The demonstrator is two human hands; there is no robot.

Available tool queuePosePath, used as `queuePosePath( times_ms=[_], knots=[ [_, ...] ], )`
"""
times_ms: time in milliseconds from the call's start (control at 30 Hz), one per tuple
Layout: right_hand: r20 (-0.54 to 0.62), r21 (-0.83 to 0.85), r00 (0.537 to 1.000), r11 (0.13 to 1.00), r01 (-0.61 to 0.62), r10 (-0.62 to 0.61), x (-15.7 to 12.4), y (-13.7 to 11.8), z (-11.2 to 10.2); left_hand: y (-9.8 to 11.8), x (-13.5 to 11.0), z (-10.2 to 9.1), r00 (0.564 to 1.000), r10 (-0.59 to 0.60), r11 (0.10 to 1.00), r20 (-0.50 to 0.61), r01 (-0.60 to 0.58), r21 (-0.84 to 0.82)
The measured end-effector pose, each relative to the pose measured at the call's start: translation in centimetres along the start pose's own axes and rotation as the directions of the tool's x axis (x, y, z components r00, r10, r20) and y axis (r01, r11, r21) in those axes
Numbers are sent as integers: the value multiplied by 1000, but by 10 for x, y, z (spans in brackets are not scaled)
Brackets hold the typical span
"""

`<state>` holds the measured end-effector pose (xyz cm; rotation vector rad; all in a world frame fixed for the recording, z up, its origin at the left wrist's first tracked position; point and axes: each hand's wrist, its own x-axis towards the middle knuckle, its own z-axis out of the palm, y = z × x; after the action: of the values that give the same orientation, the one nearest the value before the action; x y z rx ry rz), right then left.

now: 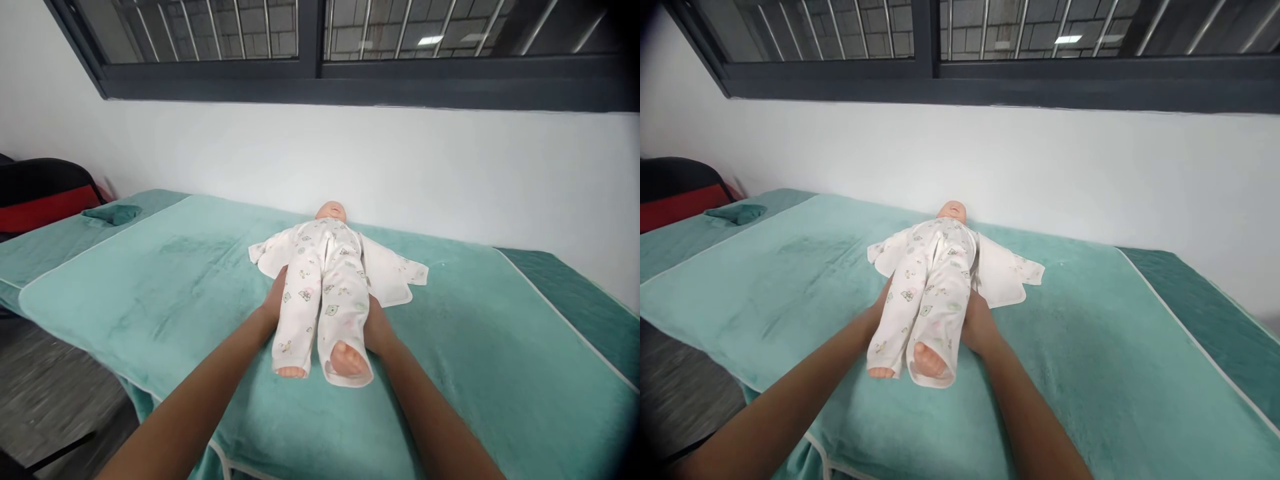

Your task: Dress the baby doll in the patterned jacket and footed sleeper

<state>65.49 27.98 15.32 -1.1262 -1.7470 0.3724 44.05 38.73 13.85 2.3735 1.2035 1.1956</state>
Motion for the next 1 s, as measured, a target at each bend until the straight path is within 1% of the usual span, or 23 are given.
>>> queuePosePath(
  times_ms=[100,200,300,433,533,667,733,800,867,933,967,1000],
  knots=[
    [-6,-59,1000,998,23,-24,0,-2,-1,-1,3,-4,996,81,993,36,-84,82],
    [43,-145,998,988,51,-45,2,-2,-1,-3,2,-11,995,92,988,26,-95,121],
    [79,-207,996,977,50,-35,2,0,-1,-4,-10,-23,992,120,981,28,-123,151],
    [189,-257,981,962,89,-40,0,2,-2,-6,-34,-42,970,230,941,74,-241,236],
    [275,-249,960,961,121,-50,0,2,-5,-9,-47,-50,956,275,914,107,-294,281],
    [377,-190,926,975,112,-32,1,0,-14,-9,-50,-51,940,301,897,159,-336,287],
    [430,-135,902,987,89,-23,2,-2,-18,-7,-48,-51,935,309,893,172,-348,286],
    [460,-83,888,996,45,-2,2,-6,-22,-6,-48,-51,934,311,894,174,-350,280],
    [458,-48,888,999,-23,43,3,-10,-26,-4,-48,-51,938,307,900,162,-341,271],
    [418,-42,901,993,-108,115,5,-11,-32,-3,-48,-52,945,295,910,142,-323,259],
    [358,-56,919,986,-157,167,6,-10,-35,-3,-49,-52,950,284,917,131,-309,254],
    [261,-82,938,974,-213,227,7,-6,-40,-3,-49,-53,957,267,925,117,-289,248]
  ],
)
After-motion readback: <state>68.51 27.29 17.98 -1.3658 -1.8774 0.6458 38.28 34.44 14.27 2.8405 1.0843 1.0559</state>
